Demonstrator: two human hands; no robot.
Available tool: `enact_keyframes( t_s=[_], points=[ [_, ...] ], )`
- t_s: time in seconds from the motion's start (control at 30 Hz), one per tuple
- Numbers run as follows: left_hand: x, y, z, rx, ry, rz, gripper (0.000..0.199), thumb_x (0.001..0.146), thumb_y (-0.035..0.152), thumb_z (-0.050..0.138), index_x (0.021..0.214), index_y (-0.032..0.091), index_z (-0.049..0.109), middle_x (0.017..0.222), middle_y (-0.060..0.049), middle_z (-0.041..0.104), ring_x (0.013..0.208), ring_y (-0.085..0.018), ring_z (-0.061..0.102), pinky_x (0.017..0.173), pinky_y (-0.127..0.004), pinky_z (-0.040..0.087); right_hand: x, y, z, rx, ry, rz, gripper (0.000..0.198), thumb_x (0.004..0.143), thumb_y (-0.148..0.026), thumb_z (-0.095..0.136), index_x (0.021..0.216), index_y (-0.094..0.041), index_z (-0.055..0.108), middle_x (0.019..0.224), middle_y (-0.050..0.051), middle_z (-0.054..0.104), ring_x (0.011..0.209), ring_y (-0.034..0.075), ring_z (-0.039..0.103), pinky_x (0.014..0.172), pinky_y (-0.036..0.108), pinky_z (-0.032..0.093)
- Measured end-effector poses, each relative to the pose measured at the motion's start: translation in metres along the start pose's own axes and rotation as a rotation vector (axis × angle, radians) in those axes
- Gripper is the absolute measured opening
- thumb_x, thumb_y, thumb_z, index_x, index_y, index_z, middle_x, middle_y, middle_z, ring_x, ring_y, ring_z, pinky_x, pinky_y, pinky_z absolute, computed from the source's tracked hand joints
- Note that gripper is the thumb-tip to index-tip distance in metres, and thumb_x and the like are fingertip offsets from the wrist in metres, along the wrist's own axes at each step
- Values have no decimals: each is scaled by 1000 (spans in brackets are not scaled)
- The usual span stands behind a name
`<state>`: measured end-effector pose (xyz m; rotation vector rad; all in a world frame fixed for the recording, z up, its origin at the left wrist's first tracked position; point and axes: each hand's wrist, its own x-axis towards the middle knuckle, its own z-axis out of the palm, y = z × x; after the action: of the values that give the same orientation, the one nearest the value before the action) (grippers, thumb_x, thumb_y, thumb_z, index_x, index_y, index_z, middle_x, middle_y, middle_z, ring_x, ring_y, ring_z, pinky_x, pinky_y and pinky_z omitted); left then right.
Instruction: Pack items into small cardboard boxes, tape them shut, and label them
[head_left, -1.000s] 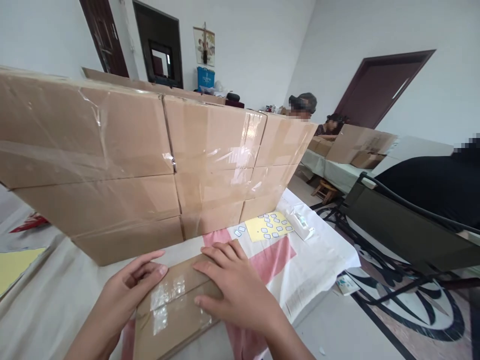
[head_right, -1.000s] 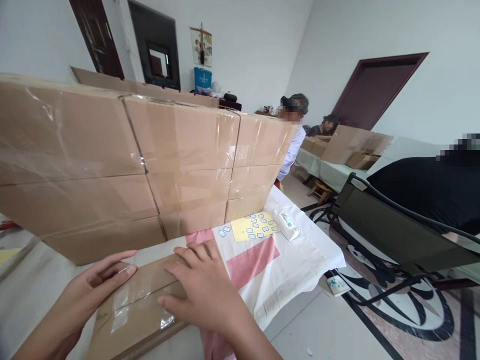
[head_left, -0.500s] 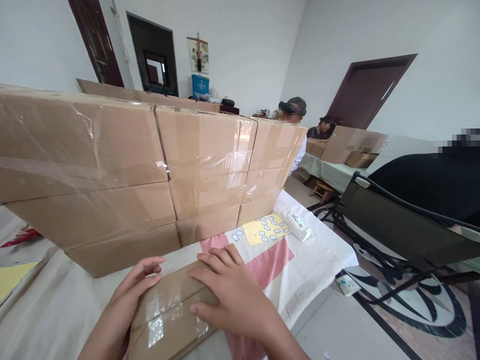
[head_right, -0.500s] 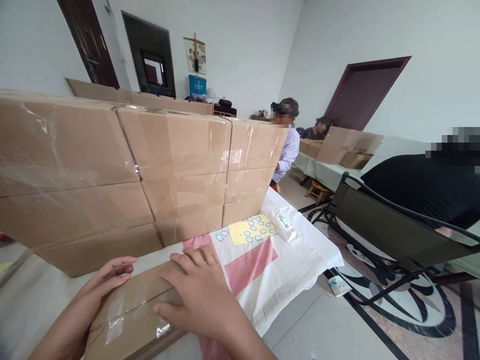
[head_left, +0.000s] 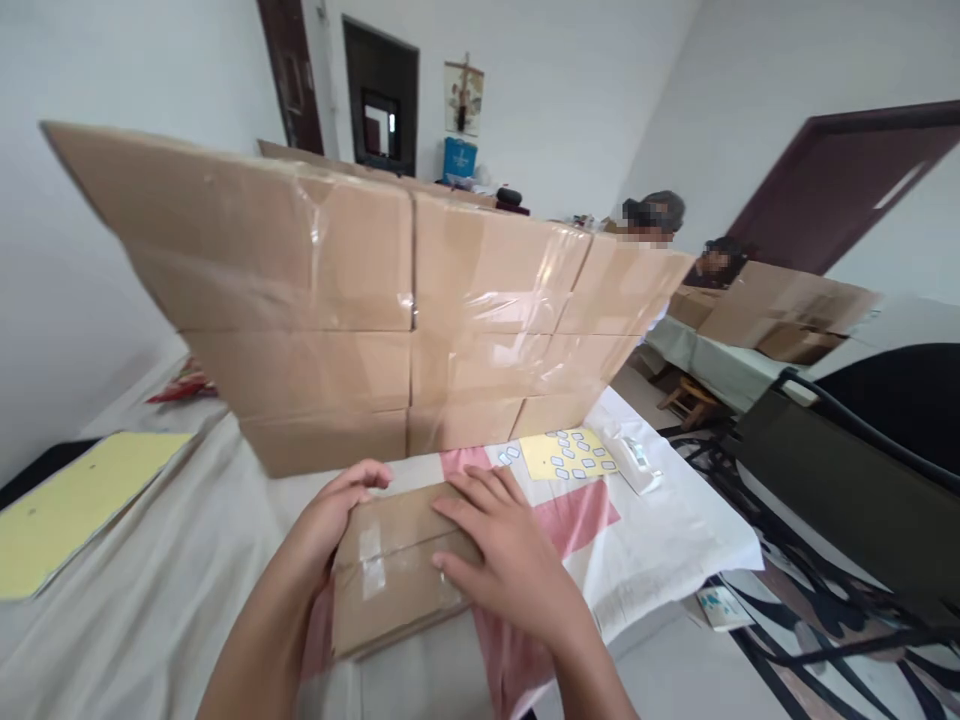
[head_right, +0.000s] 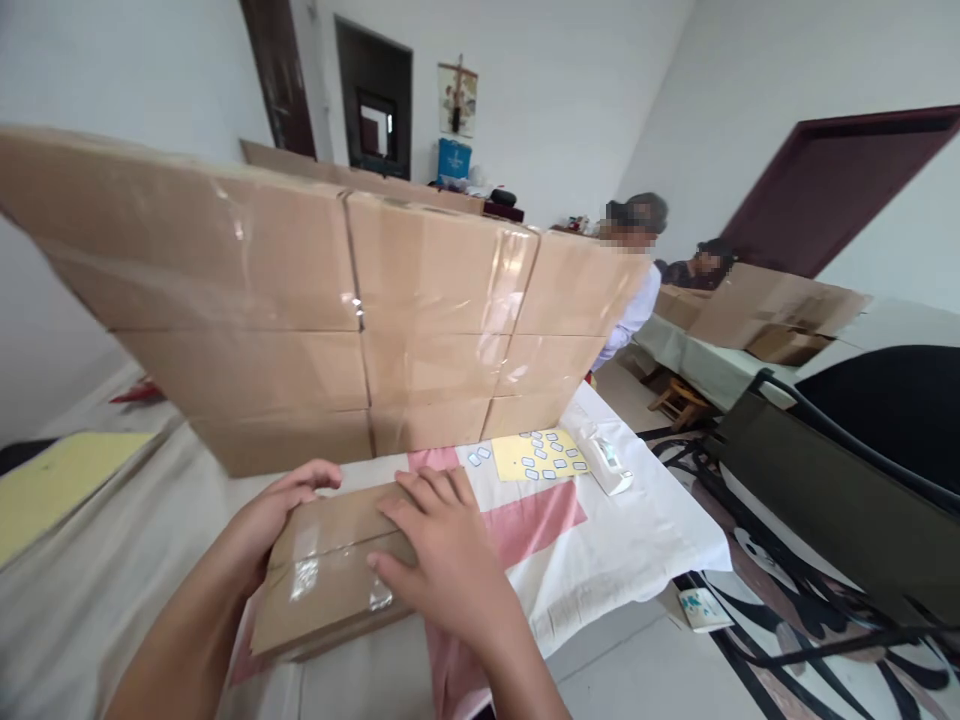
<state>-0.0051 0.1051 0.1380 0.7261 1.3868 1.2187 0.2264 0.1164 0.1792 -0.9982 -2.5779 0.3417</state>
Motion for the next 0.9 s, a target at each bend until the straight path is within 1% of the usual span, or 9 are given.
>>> enact_keyframes(
  t_s=[0.13, 0.27, 0.33, 0.4, 0.47, 0.6, 0.7, 0.8, 0.9],
  points=[
    [-1, 6, -2, -11, -103, 48, 25, 50, 24, 54, 73, 21, 65, 68, 3, 59, 57, -13, 45, 52, -24, 30, 1, 0, -1, -42, -12, -32, 42, 98, -42, 62, 136, -27, 62, 153, 6, 53, 144, 27, 43, 124, 53, 27],
    [5, 0, -4, -83, -108, 50, 27, 50, 23, 52, 72, 20, 67, 72, 0, 63, 59, -14, 49, 53, -25, 32, 2, -6, 5, -76, 15, -102, 27, 102, -28, 55, 125, -28, 69, 147, 4, 60, 140, 28, 47, 118, 55, 36],
    [8, -6, -5, -119, -93, 58, 28, 49, 23, 52, 72, 20, 66, 74, 0, 64, 61, -14, 51, 54, -25, 33, 2, -13, 12, -107, 39, -124, 31, 102, -16, 48, 121, -28, 70, 142, 2, 64, 137, 26, 50, 117, 55, 37],
    [10, -10, -5, -149, -81, 67, 28, 49, 23, 51, 72, 19, 66, 76, 0, 64, 62, -14, 52, 55, -25, 34, 2, -23, 20, -158, 38, -148, 38, 101, -10, 44, 125, -28, 68, 142, 2, 64, 137, 26, 51, 118, 58, 34],
    [11, -12, -5, -167, -69, 77, 27, 50, 23, 51, 71, 19, 66, 74, 0, 64, 61, -13, 51, 55, -25, 34, 2, -32, 26, -205, 22, -174, 41, 102, -12, 44, 134, -28, 64, 147, 2, 61, 139, 28, 49, 119, 61, 32],
    [10, -13, -5, -175, -46, 93, 25, 49, 21, 50, 68, 18, 67, 72, 0, 62, 62, -13, 49, 56, -25, 34, 2, -42, 32, -246, -15, -188, 42, 104, -31, 48, 146, -33, 55, 156, 2, 51, 144, 32, 43, 117, 63, 33],
    [10, -14, -4, -177, -29, 90, 25, 50, 20, 50, 67, 18, 67, 69, 1, 61, 60, -13, 47, 56, -25, 33, 3, -42, 33, -242, -11, -222, 39, 104, -38, 51, 142, -33, 59, 155, 3, 51, 144, 34, 43, 114, 63, 36],
    [10, -16, -4, -182, 3, 88, 24, 51, 20, 49, 67, 19, 67, 67, 2, 59, 59, -12, 46, 56, -25, 33, 4, -38, 35, -208, 48, -278, 35, 103, -42, 53, 133, -30, 66, 154, 5, 53, 139, 33, 48, 111, 59, 41],
    [10, -16, -4, -182, 26, 89, 24, 51, 20, 50, 66, 19, 67, 66, 2, 58, 59, -12, 46, 56, -25, 33, 3, -36, 37, -171, 99, -332, 31, 102, -43, 56, 125, -27, 70, 150, 5, 57, 135, 30, 51, 110, 55, 42]
  ],
)
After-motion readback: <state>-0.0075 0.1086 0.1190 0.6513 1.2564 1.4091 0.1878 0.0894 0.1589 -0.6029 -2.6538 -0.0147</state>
